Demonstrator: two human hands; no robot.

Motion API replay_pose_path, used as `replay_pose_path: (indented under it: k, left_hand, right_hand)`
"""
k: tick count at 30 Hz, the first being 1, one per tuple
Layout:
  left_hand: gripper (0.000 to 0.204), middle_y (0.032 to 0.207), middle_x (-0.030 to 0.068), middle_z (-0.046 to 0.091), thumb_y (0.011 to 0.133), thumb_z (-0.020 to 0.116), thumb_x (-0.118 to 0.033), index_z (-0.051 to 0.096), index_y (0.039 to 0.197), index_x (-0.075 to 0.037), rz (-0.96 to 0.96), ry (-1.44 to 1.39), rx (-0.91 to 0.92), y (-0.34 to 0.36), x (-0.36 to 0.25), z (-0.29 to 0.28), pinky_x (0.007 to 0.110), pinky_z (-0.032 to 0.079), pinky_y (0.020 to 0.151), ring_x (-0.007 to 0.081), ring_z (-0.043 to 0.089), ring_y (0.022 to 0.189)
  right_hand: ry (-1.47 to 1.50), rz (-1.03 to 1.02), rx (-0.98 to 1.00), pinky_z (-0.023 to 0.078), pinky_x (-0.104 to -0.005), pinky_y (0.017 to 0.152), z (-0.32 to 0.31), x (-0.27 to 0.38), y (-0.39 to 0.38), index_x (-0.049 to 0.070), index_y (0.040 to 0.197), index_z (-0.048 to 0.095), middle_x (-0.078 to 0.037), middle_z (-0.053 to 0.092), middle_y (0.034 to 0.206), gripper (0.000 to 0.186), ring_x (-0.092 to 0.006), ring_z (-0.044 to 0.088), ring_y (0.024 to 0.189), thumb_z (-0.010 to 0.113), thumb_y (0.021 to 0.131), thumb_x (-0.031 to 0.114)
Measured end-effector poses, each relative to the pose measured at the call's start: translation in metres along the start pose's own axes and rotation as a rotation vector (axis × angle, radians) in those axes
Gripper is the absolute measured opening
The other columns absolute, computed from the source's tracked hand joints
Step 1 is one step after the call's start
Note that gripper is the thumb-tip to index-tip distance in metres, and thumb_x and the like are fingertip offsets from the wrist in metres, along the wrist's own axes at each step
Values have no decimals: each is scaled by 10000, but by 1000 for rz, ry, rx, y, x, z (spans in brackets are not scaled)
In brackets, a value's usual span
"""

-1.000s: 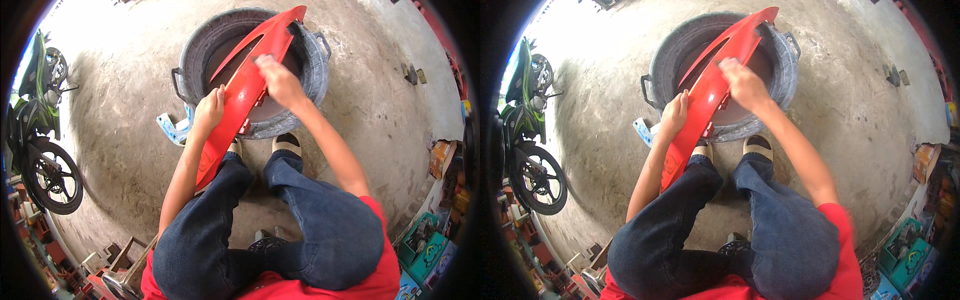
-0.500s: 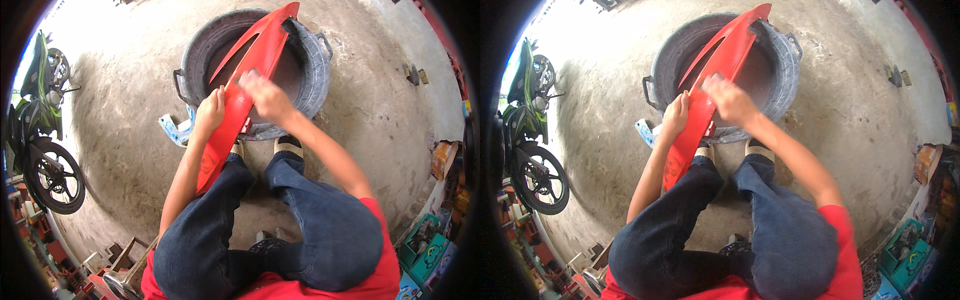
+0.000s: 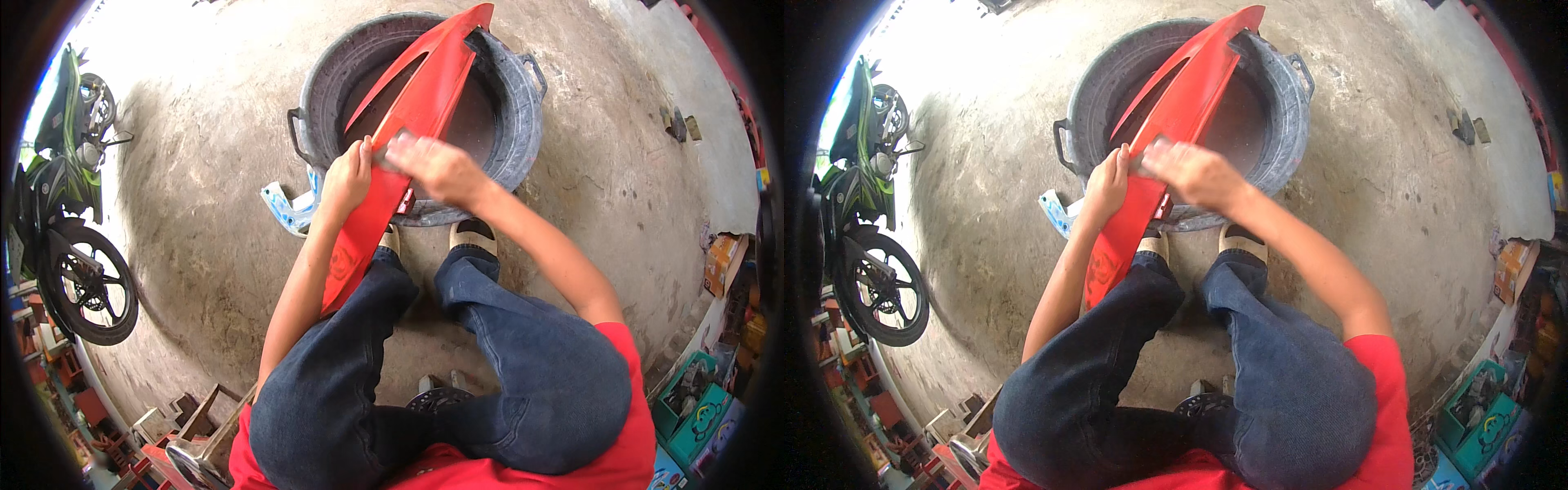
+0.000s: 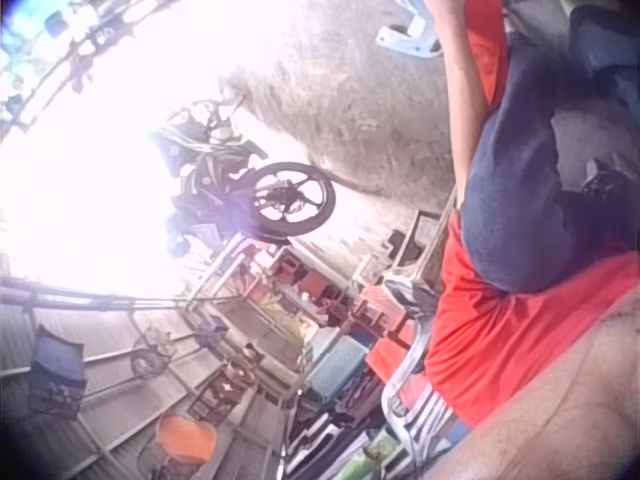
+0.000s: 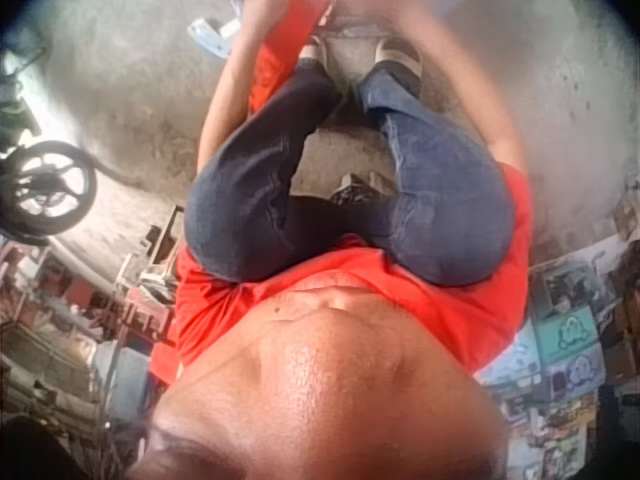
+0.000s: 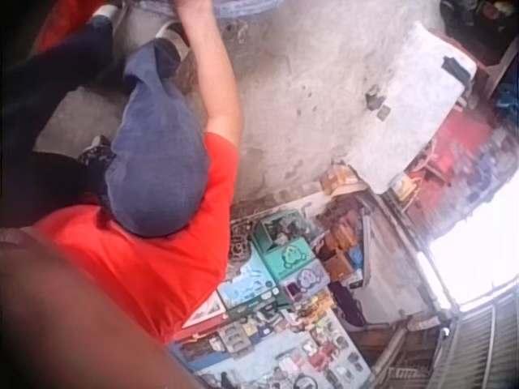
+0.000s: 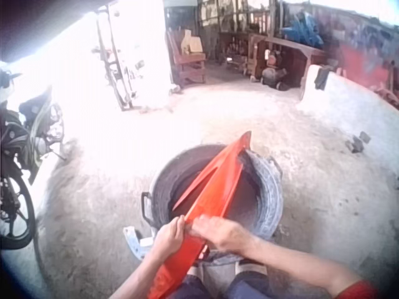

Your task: The person sands a red motorcycle fairing piece by hand over a bucket of water, repeatedly dipping a small piece of sandpaper into the water and scrubbing the surface of the plastic part.

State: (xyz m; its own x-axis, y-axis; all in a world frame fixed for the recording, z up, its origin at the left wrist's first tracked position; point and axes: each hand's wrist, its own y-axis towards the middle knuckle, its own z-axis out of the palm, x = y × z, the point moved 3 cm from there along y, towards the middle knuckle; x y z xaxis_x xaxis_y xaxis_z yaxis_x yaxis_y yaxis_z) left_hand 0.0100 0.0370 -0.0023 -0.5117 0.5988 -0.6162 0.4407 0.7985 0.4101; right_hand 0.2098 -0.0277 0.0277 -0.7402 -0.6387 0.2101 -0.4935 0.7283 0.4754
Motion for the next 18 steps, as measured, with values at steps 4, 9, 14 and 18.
replay_pose_path:
  k: [4,9,14,18]
  left_hand:
    - [242,836,253,630,1100,479,-204,609,1112,1,-55,-8,67,7,-7,7,572,490,670,487,628,769]
    - [276,994,240,631,1101,449,-179,566,1269,6,58,122,58,-7,11,-3,544,511,723,468,639,859]
    - [381,1174,233,627,1091,435,-127,519,1435,15,-107,70,266,2,8,13,505,540,779,449,649,953]
    - [281,994,244,624,1094,463,-159,568,1298,3,-82,46,163,5,0,6,533,518,725,468,639,866]
  right_hand:
    - [-81,366,-134,458,-453,1158,-18,-76,-5,-12,1357,637,-203,652,1400,413,-367,611,1321,529,977,110]
    - [39,32,20,460,-452,1158,-3,24,-13,15,1379,635,-205,643,1417,424,-333,621,1328,534,981,119]
    - [-167,265,-93,479,-452,1125,-22,-60,-14,-4,1362,644,-207,669,1380,398,-354,624,1316,544,1007,144]
    - [-132,282,-106,473,-468,1133,-8,-39,-8,5,1372,638,-219,661,1382,425,-367,630,1303,540,991,166]
